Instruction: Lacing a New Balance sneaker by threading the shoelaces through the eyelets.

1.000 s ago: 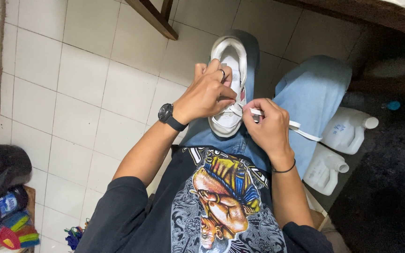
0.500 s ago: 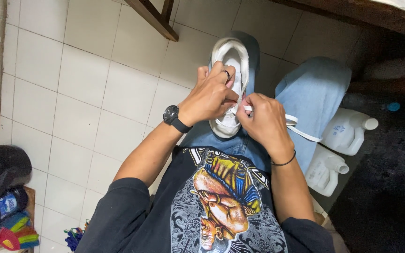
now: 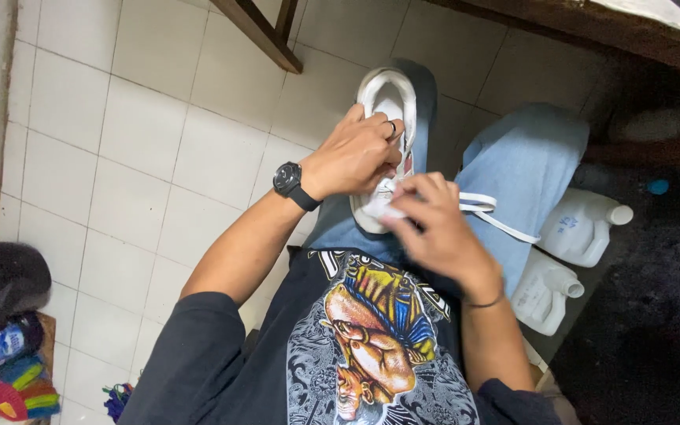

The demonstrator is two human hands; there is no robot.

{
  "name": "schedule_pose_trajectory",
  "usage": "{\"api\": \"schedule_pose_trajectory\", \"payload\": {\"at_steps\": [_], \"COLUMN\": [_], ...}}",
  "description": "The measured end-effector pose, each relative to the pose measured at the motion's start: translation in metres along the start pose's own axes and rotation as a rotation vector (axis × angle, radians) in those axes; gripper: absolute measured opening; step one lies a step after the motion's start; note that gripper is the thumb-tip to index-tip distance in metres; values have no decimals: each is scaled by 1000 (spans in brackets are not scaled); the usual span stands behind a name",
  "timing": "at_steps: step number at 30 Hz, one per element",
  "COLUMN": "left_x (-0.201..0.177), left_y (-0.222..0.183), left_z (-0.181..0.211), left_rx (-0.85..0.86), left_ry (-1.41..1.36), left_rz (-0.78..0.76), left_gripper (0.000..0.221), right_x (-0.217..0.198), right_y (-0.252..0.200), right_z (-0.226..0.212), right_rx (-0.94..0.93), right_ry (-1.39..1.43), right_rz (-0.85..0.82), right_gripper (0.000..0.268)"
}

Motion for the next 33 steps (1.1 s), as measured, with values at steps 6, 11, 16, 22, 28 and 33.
{"api": "schedule_pose_trajectory", "payload": {"at_steps": [6, 11, 16, 22, 28, 33], "left_x": [-17, -19, -15, -17, -24, -23], "left_y": [-11, -22, -17, -19, -22, -23], "left_z": [5, -3, 4, 5, 6, 9], "left_rx": [10, -80, -49, -41, -71, -83], "left_ry": [3, -149, -159, -166, -207, -188], "left_rz": [6, 60, 112, 124, 119, 127], "left_gripper": [20, 7, 7, 7, 7, 7], "right_x": [-45, -44, -22, -21, -16, -11], "right_y": [-30, -16, 21, 18, 21, 29], "right_z": [95, 85, 26, 44, 39, 33], "right_rx": [378, 210, 242, 307, 376, 289], "right_ry": [577, -51, 69, 147, 295, 223], "right_rz": [93, -84, -104, -145, -186, -188], "right_gripper": [23, 18, 28, 9, 12, 11]}}
Point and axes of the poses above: each hand's wrist, its own y-axis towards the middle knuckle, its own x-axis out of the palm, z = x × y, the point moved 8 cm from there along y, towards the middle knuckle, and after that the axes turned 3 degrees about y, right-handed, at the moved point
